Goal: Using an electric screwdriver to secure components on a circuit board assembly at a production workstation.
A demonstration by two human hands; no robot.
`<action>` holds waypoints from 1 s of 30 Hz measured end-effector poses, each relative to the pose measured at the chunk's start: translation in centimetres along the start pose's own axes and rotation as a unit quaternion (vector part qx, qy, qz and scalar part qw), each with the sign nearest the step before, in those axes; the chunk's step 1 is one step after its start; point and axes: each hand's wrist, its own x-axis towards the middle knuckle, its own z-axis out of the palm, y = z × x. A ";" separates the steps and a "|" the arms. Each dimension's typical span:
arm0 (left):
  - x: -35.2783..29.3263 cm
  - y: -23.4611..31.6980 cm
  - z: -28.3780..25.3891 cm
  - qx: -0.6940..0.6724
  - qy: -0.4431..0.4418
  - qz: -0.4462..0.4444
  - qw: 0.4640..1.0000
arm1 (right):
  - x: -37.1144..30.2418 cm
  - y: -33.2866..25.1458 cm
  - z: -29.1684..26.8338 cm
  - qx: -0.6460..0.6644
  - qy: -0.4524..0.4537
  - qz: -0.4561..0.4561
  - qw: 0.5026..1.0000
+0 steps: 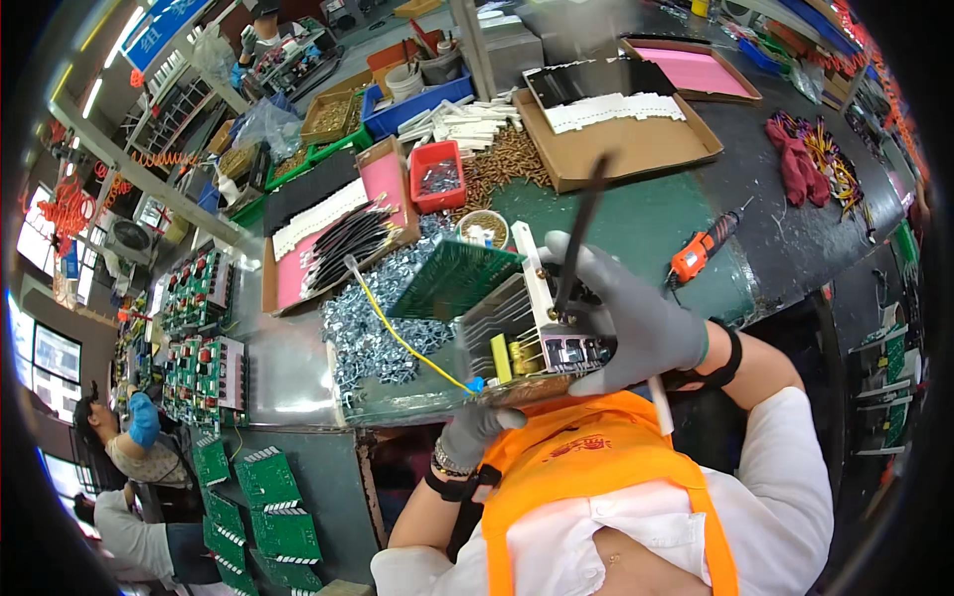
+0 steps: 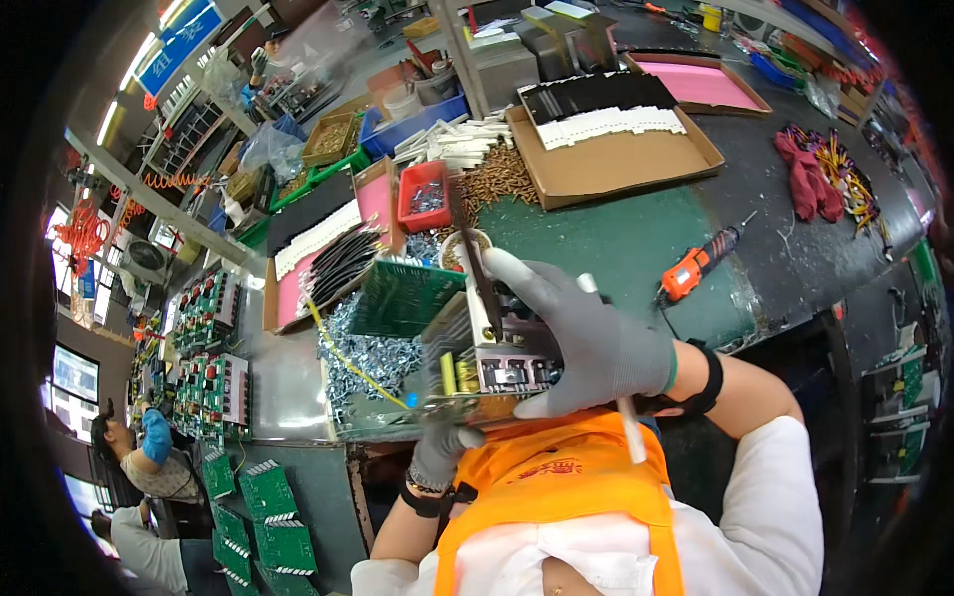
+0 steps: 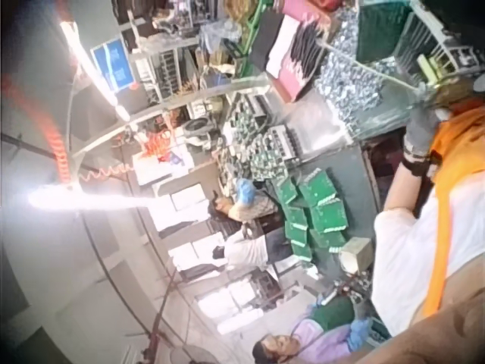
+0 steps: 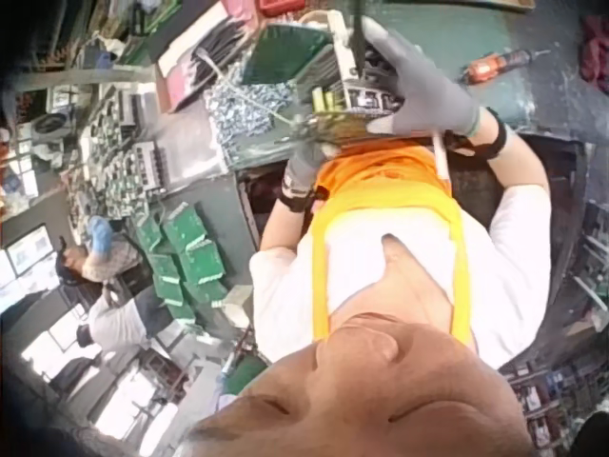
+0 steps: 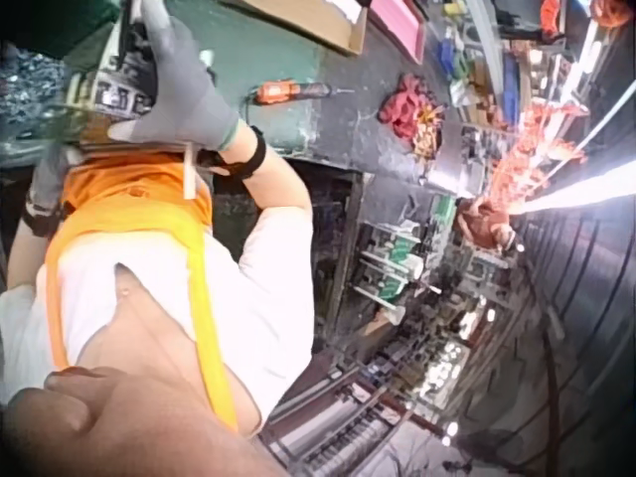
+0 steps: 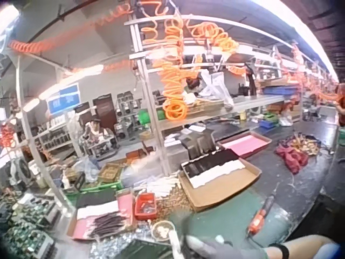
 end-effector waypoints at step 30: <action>15.3 5.1 8.5 0.684 -0.130 0.059 0.715 | -15.4 12.7 -13.0 -0.431 0.186 0.181 0.864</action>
